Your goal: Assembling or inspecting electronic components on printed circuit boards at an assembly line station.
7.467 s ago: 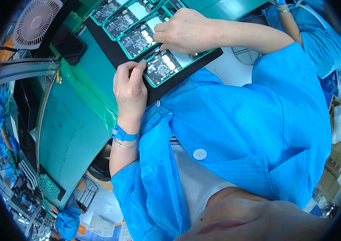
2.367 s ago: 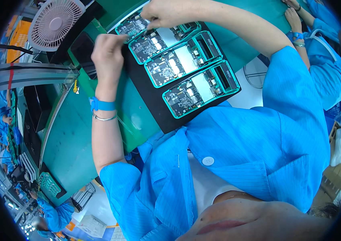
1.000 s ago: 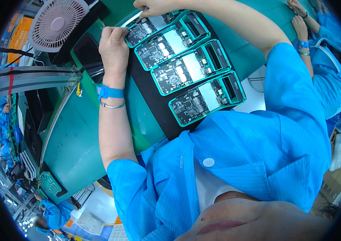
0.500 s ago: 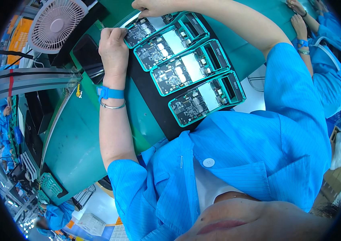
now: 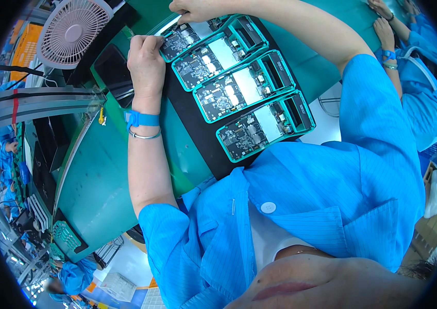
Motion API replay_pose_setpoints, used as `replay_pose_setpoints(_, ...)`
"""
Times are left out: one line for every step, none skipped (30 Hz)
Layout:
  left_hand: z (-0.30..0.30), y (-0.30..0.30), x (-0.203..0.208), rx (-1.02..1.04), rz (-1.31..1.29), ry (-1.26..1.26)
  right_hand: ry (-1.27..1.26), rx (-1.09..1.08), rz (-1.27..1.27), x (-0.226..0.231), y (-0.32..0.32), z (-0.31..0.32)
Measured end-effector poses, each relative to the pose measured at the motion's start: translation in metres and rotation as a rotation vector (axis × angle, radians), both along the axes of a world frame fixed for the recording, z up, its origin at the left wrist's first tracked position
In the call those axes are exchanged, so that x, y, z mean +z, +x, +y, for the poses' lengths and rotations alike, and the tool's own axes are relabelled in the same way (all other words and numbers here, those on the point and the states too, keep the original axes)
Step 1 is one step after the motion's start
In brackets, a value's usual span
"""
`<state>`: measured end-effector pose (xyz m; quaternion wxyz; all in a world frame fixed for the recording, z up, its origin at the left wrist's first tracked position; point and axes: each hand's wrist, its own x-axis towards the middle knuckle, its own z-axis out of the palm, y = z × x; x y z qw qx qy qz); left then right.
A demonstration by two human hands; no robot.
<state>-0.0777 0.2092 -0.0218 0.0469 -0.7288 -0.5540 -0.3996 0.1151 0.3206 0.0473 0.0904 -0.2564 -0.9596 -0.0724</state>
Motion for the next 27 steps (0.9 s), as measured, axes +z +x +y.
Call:
replay_pose_setpoints(0.0, 0.0, 0.0, -0.001, 0.003, -0.003, -0.011, -0.008, -0.008, 0.001, 0.0, 0.0)
replay_pose_setpoints(-0.001, 0.0, 0.0, 0.001, 0.004, -0.004, -0.013, -0.006, -0.008, 0.001, -0.001, -0.001)
replay_pose_setpoints(-0.001, 0.0, -0.001, 0.0, 0.0, -0.004, -0.032, -0.007, -0.006, 0.001, -0.001, 0.0)
replay_pose_setpoints(-0.002, 0.0, -0.001, -0.002, -0.001, -0.003, -0.049, -0.009, -0.003, 0.001, -0.001, -0.001)
replay_pose_setpoints(-0.002, 0.0, -0.001, -0.002, 0.0, -0.003, -0.049, -0.009, -0.002, 0.001, -0.001, -0.001)
replay_pose_setpoints(-0.003, -0.001, -0.001, -0.003, -0.001, -0.006, -0.048, -0.013, -0.006, 0.0, -0.001, -0.002)
replay_pose_setpoints(-0.004, -0.001, -0.001, -0.001, -0.002, -0.007, -0.045, -0.016, -0.012, 0.0, -0.002, -0.002)
replay_pose_setpoints(-0.005, -0.001, -0.001, 0.0, -0.002, -0.008, -0.046, -0.014, -0.011, 0.0, -0.003, -0.003)
replay_pose_setpoints(-0.006, -0.002, -0.002, -0.004, -0.004, -0.009, -0.061, -0.024, -0.012, -0.001, -0.003, -0.004)
replay_pose_setpoints(-0.005, -0.002, -0.002, -0.008, -0.005, -0.007, -0.073, -0.034, -0.013, 0.0, -0.004, -0.003)
replay_pose_setpoints(-0.005, -0.002, -0.002, -0.009, -0.005, -0.006, -0.072, -0.035, -0.013, 0.0, -0.004, -0.003)
replay_pose_setpoints(-0.004, 0.0, -0.003, -0.019, -0.001, -0.002, -0.071, -0.039, -0.019, 0.0, -0.002, -0.004)
replay_pose_setpoints(-0.001, 0.002, -0.002, -0.031, 0.002, 0.005, -0.067, -0.046, -0.025, 0.002, 0.001, -0.002)
replay_pose_setpoints(0.003, 0.006, -0.001, -0.043, -0.003, 0.008, -0.064, -0.058, -0.029, 0.004, 0.006, -0.001)
replay_pose_setpoints(0.008, 0.012, -0.001, -0.068, -0.007, 0.007, -0.071, -0.056, -0.024, 0.006, 0.014, 0.0)
replay_pose_setpoints(0.006, 0.006, -0.001, -0.064, 0.001, 0.001, -0.083, -0.025, -0.007, 0.003, 0.009, 0.002)
replay_pose_setpoints(0.006, 0.001, -0.001, -0.053, 0.007, 0.0, -0.084, -0.014, -0.002, 0.002, 0.004, 0.002)
replay_pose_setpoints(0.006, -0.004, 0.0, -0.067, 0.031, -0.012, -0.089, 0.005, 0.01, 0.001, 0.0, 0.003)
replay_pose_setpoints(0.007, -0.01, 0.002, -0.08, 0.055, -0.024, -0.094, 0.024, 0.023, 0.001, -0.005, 0.003)
replay_pose_setpoints(0.007, -0.017, 0.004, -0.067, 0.066, -0.024, -0.092, 0.038, 0.033, 0.004, -0.011, 0.0)
replay_pose_setpoints(0.005, -0.025, 0.01, -0.089, 0.063, -0.038, -0.079, 0.055, 0.035, 0.01, -0.018, -0.001)
replay_pose_setpoints(0.008, -0.02, 0.011, -0.136, 0.062, -0.062, -0.076, 0.047, 0.038, 0.01, -0.012, -0.002)
replay_pose_setpoints(0.009, -0.017, 0.013, -0.15, 0.07, -0.068, -0.075, 0.034, 0.039, 0.01, -0.008, -0.004)
replay_pose_setpoints(0.008, -0.015, 0.017, -0.159, 0.082, -0.072, -0.072, 0.027, 0.043, 0.012, -0.006, -0.005)
replay_pose_setpoints(0.009, -0.008, 0.016, -0.181, 0.069, -0.061, -0.083, 0.028, 0.05, 0.011, 0.004, -0.003)
replay_pose_setpoints(0.006, -0.003, 0.016, -0.191, 0.076, -0.034, -0.053, 0.0, 0.119, 0.01, 0.014, -0.002)
replay_pose_setpoints(0.001, -0.001, 0.017, -0.198, 0.083, -0.006, -0.021, -0.024, 0.188, 0.012, 0.027, -0.001)
